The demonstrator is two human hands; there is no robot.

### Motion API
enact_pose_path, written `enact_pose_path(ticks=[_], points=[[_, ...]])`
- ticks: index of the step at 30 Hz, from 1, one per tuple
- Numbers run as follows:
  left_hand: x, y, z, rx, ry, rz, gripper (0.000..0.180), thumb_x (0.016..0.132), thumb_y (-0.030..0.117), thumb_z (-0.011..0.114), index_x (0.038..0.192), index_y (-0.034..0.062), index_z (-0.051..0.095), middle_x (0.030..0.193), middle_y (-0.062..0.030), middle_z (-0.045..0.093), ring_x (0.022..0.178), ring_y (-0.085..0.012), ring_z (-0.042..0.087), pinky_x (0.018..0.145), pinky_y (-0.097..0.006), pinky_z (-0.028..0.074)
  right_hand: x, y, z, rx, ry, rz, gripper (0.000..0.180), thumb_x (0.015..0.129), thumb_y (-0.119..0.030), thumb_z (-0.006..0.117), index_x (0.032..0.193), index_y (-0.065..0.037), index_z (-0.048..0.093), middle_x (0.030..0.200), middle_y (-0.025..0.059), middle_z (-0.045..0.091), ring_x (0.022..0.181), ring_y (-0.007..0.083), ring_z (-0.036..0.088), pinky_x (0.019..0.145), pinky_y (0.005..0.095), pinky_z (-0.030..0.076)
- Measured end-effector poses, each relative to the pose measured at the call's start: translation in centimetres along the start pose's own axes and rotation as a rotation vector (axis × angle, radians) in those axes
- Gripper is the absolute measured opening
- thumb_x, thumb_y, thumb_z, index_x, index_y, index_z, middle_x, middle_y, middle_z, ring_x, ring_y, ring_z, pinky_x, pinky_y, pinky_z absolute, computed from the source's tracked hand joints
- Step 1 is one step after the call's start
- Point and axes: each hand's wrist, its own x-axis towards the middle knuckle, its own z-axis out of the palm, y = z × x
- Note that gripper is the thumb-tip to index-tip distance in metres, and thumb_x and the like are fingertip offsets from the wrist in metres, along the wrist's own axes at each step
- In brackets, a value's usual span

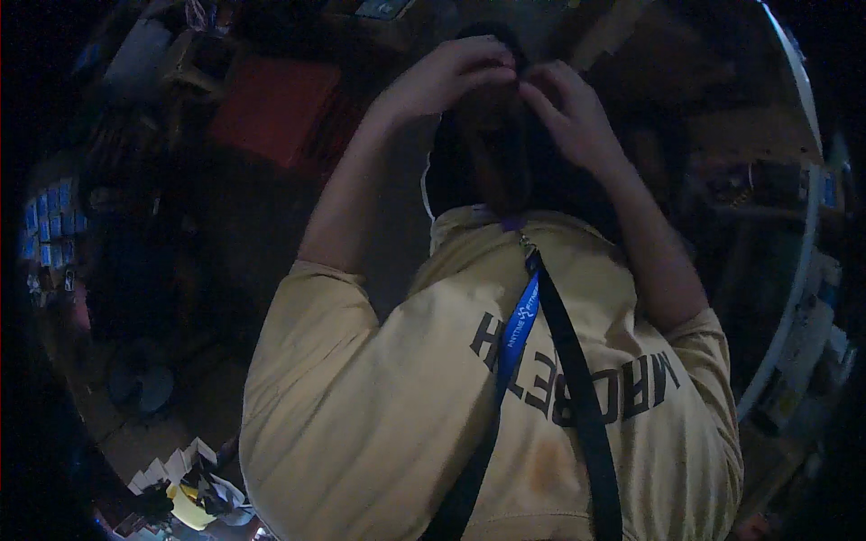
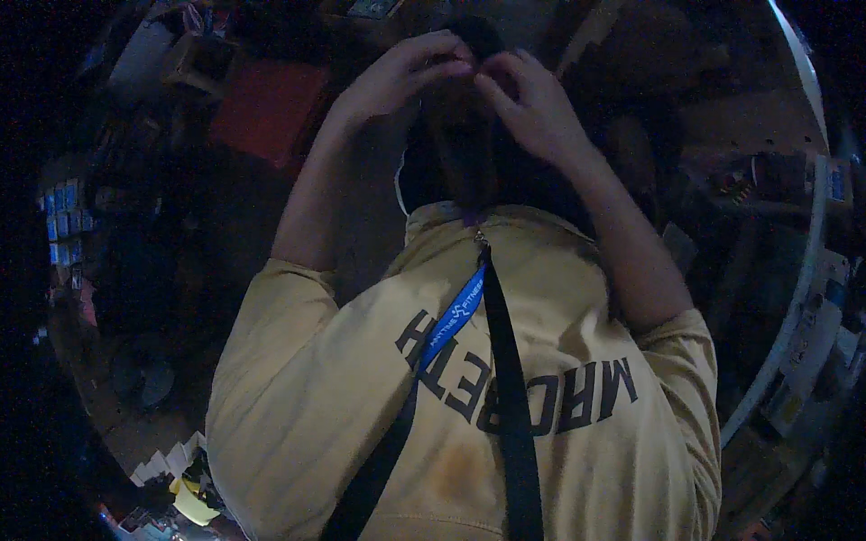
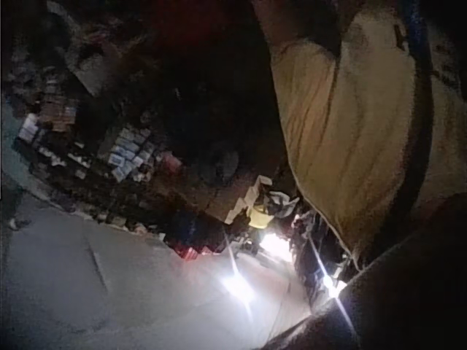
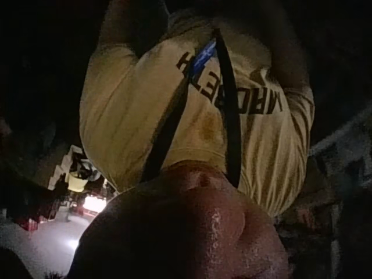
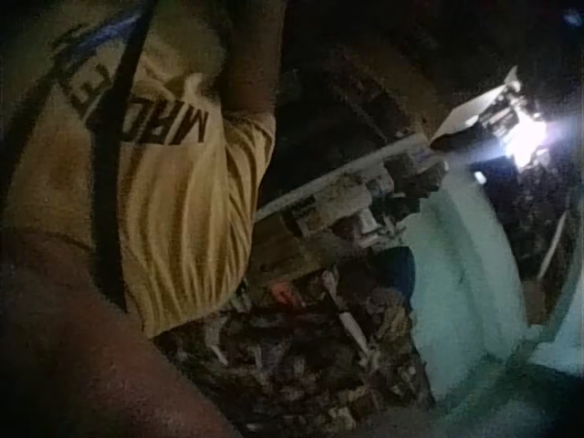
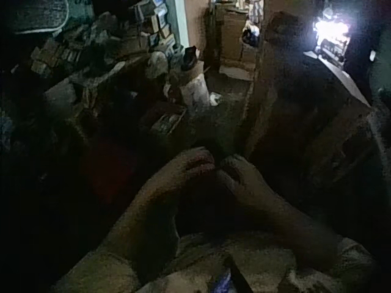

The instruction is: Threading laces through the eyelets of leather shoes in a shoe manufacturing environment.

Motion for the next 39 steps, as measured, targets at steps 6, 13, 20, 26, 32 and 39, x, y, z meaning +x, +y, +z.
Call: enact_pose_path(ticks=[6,13,20,26,32,39], points=[[0.0,0.5,0.1,0.002,-0.04,-0.05,0.02,0.099,0.02,0.069,0.109,0.0029,0.068,0.104,-0.0061,0.069,0.105,-0.0157,0.063,0.095,-0.033,0.05,-0.4,1.9,1.0,0.307,-0.135,0.044,0.034,0.105,-0.029,0.061,0.123,-0.001,0.067,0.118,0.0127,0.07,0.114,0.0205,0.065,0.1,0.0343,0.049],[-0.4,-0.6,-5.7,-0.325,0.047,-0.304,0.015,0.1,0.01,0.069,0.114,0.0052,0.069,0.101,-0.0039,0.069,0.096,-0.0147,0.065,0.082,-0.034,0.053,-0.1,3.9,1.3,0.239,-0.044,0.055,0.031,0.1,-0.028,0.069,0.114,-0.001,0.074,0.111,0.0101,0.074,0.109,0.0196,0.068,0.099,0.0341,0.05],[-0.4,0.8,-7.8,-0.02,0.377,-0.437,0.018,0.104,0.015,0.063,0.118,0.0048,0.067,0.105,-0.0044,0.068,0.095,-0.0153,0.064,0.083,-0.033,0.053,0.0,3.0,1.5,0.335,0.131,0.119,0.029,0.095,-0.027,0.075,0.112,-0.004,0.076,0.11,0.008,0.075,0.107,0.0172,0.068,0.096,0.0326,0.051],[-0.3,4.9,-4.1,-0.319,-0.227,-0.322,0.038,0.104,0.023,0.062,0.136,0.0025,0.055,0.121,-0.0112,0.065,0.107,-0.0203,0.062,0.092,-0.036,0.052,0.6,1.3,2.3,0.325,0.101,0.047,0.023,0.097,-0.023,0.073,0.109,-0.003,0.076,0.104,0.0071,0.075,0.1,0.0147,0.069,0.092,0.0307,0.053],[1.3,3.9,-4.6,-0.268,-0.296,-0.306,0.064,0.105,0.024,0.058,0.16,0.0037,0.033,0.137,-0.0186,0.061,0.12,-0.0265,0.061,0.1,-0.037,0.05,0.8,1.2,2.5,0.457,0.133,0.026,0.025,0.098,-0.023,0.073,0.114,-0.003,0.072,0.101,0.0036,0.075,0.097,0.0101,0.067,0.09,0.0273,0.052],[3.4,5.8,-4.7,0.267,-0.415,-0.199,0.07,0.104,0.017,0.058,0.164,0.0045,0.025,0.146,-0.0202,0.059,0.126,-0.0362,0.062,0.105,-0.042,0.049,1.4,0.5,1.3,0.324,0.117,0.005,0.026,0.096,-0.015,0.072,0.117,-0.001,0.071,0.108,0.0075,0.074,0.101,0.0163,0.068,0.092,0.0324,0.053]])
